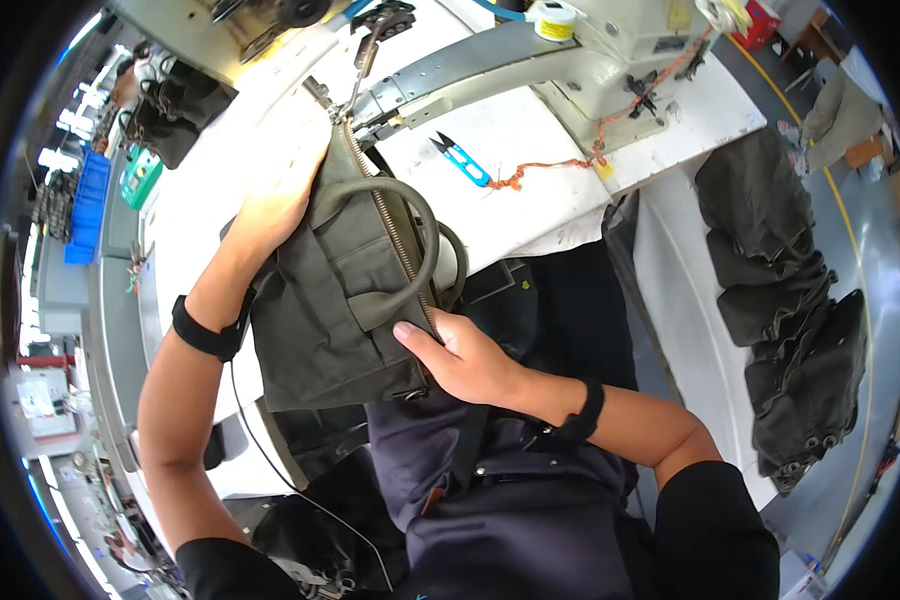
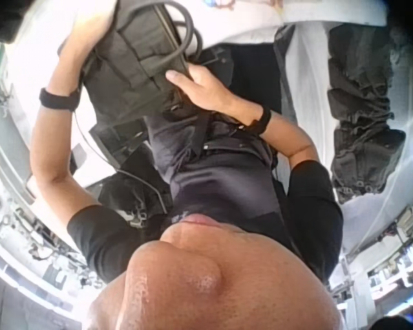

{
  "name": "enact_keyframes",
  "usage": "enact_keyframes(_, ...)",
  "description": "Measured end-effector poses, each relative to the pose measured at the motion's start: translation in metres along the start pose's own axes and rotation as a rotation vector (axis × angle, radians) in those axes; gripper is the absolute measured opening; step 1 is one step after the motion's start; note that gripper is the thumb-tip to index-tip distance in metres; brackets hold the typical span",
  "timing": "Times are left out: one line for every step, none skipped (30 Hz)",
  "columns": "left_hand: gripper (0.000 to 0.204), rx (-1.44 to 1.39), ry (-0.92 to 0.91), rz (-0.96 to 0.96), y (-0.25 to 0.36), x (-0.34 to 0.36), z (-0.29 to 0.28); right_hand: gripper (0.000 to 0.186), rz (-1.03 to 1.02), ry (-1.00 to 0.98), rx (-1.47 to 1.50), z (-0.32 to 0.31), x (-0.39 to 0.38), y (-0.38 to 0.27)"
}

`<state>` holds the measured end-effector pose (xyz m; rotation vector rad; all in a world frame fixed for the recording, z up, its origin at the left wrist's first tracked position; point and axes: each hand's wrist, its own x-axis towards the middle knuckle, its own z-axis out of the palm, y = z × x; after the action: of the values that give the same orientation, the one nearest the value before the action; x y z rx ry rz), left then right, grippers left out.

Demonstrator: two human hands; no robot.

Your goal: Sewing and inspecting canvas bags at an industrial sewing station.

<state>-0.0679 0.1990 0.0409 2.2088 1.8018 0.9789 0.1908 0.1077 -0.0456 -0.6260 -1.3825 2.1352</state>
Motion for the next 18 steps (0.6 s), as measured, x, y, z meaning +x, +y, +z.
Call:
enact_keyframes(0.027,-0.016,0.024,-0.013,0.006,0.004,-0.006,0.036,0.015,-0.007,-0.026,-0.008,-0.005,-0.007)
enact_keyframes(0.029,-0.102,-0.047,-0.07,0.006,0.007,-0.012,0.035,0.032,-0.044,-0.163,-0.015,-0.009,-0.017)
enact_keyframes(0.032,-0.192,-0.115,-0.126,0.006,0.009,-0.017,0.035,0.049,-0.084,-0.299,-0.021,-0.012,-0.028)
enact_keyframes(0.033,-0.365,-0.139,-0.209,0.004,0.015,-0.015,0.034,-0.239,0.067,-0.583,-0.03,-0.017,-0.043)
enact_keyframes(0.034,-0.533,-0.167,-0.292,0.004,0.018,-0.016,0.031,-0.356,0.115,-0.561,-0.049,-0.024,-0.057)
enact_keyframes(0.034,-0.502,-0.254,-0.415,0.01,0.02,-0.018,0.027,-0.503,0.195,-0.598,-0.048,-0.035,-0.094)
enact_keyframes(0.034,-0.6,-0.295,-0.467,0.02,0.024,-0.02,0.023,-0.722,0.305,-0.631,-0.055,-0.049,-0.118)
enact_keyframes(0.034,-0.557,-0.292,-0.454,0.017,0.022,-0.019,0.023,-0.716,0.309,-0.649,-0.052,-0.05,-0.122)
enact_keyframes(0.033,-0.513,-0.292,-0.437,0.013,0.019,-0.02,0.023,-0.729,0.327,-0.678,-0.051,-0.036,-0.118)
enact_keyframes(0.033,-0.533,-0.291,-0.428,0.007,0.014,-0.018,0.023,-0.74,0.339,-0.711,-0.048,-0.036,-0.121)
enact_keyframes(0.032,-0.668,-0.229,-0.398,0.002,0.004,-0.017,0.023,-0.743,0.366,-0.745,-0.045,-0.054,-0.129)
enact_keyframes(0.032,-0.799,-0.167,-0.371,-0.003,0.0,-0.016,0.023,-0.747,0.395,-0.776,-0.045,-0.055,-0.132)
enact_keyframes(0.032,-0.831,-0.274,-0.454,-0.002,0.003,-0.029,0.023,-0.758,0.418,-0.788,-0.038,-0.045,-0.133)
enact_keyframes(0.033,-0.768,-0.216,-0.422,-0.001,0.005,-0.023,0.022,-0.768,0.441,-0.797,-0.039,-0.047,-0.137)
enact_keyframes(0.035,-0.701,-0.159,-0.39,0.0,0.006,-0.016,0.022,-0.779,0.463,-0.8,-0.042,-0.064,-0.141)
enact_keyframes(0.035,-0.679,-0.168,-0.399,-0.001,0.005,-0.015,0.022,-0.799,0.475,-0.787,-0.041,-0.075,-0.14)
enact_keyframes(0.036,-0.591,-0.108,-0.345,0.003,0.007,-0.011,0.022,-0.817,0.489,-0.773,-0.041,-0.073,-0.141)
enact_keyframes(0.037,-0.501,-0.051,-0.29,0.007,0.008,-0.011,0.022,-0.835,0.505,-0.756,-0.038,-0.071,-0.14)
